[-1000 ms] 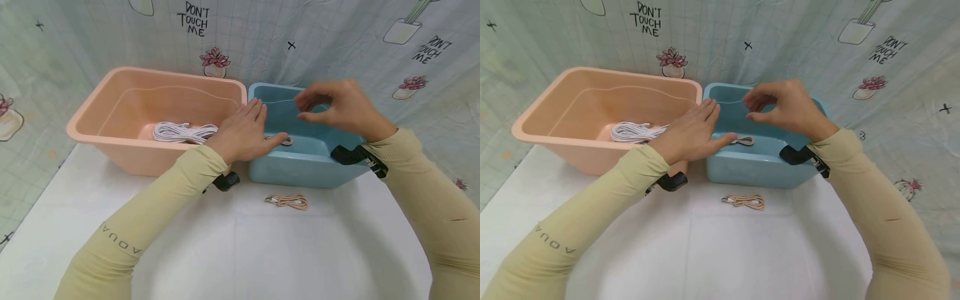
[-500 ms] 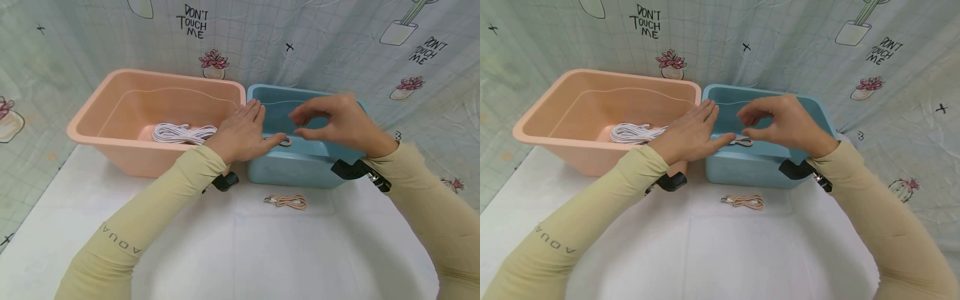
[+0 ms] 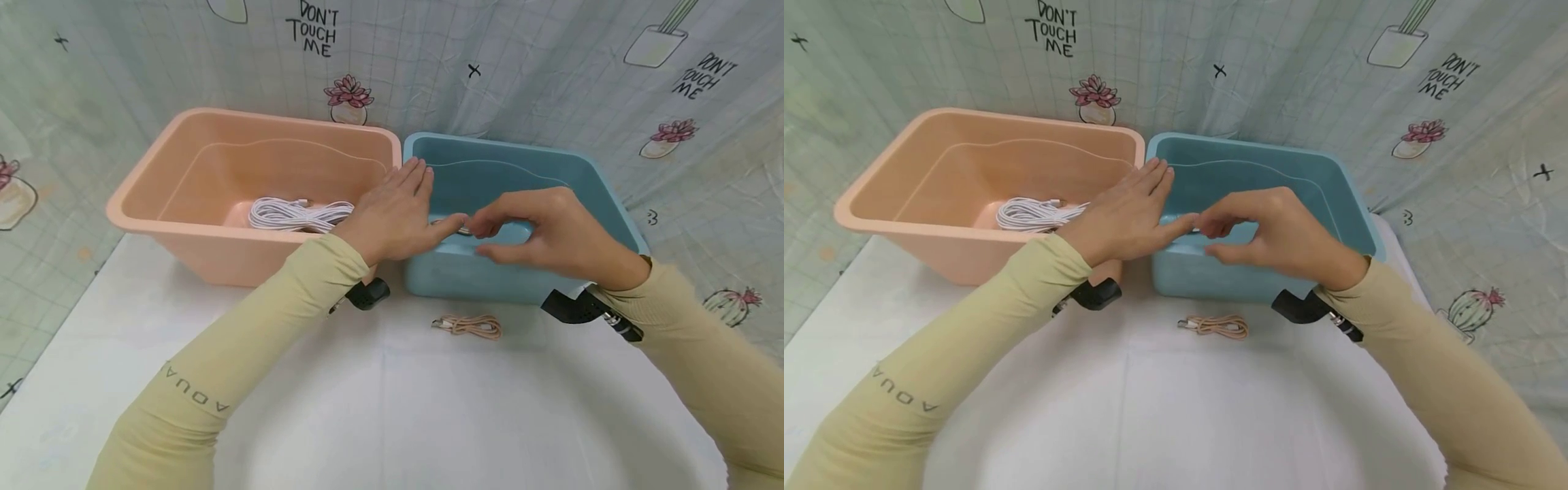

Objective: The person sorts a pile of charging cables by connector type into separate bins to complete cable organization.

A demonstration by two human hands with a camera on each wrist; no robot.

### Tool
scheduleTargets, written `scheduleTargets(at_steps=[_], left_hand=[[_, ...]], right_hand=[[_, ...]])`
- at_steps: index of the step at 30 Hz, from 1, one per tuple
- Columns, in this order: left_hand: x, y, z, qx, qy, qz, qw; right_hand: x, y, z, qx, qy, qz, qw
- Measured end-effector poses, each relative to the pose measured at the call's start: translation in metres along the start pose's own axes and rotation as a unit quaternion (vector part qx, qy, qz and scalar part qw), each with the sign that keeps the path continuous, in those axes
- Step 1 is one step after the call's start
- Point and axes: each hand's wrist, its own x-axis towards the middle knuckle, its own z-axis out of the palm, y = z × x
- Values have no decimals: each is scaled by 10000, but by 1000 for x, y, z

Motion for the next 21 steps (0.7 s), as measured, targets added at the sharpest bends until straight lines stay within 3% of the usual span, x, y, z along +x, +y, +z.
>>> scheduleTargets(at_steps=[12, 21], left_hand=[[2, 0, -1, 23, -26, 39, 10000], [2, 1, -3, 63, -87, -51, 9999]], right_hand=[[-12, -8, 11, 108, -76, -189, 9997], [-19, -14, 25, 485, -341, -532, 9968]])
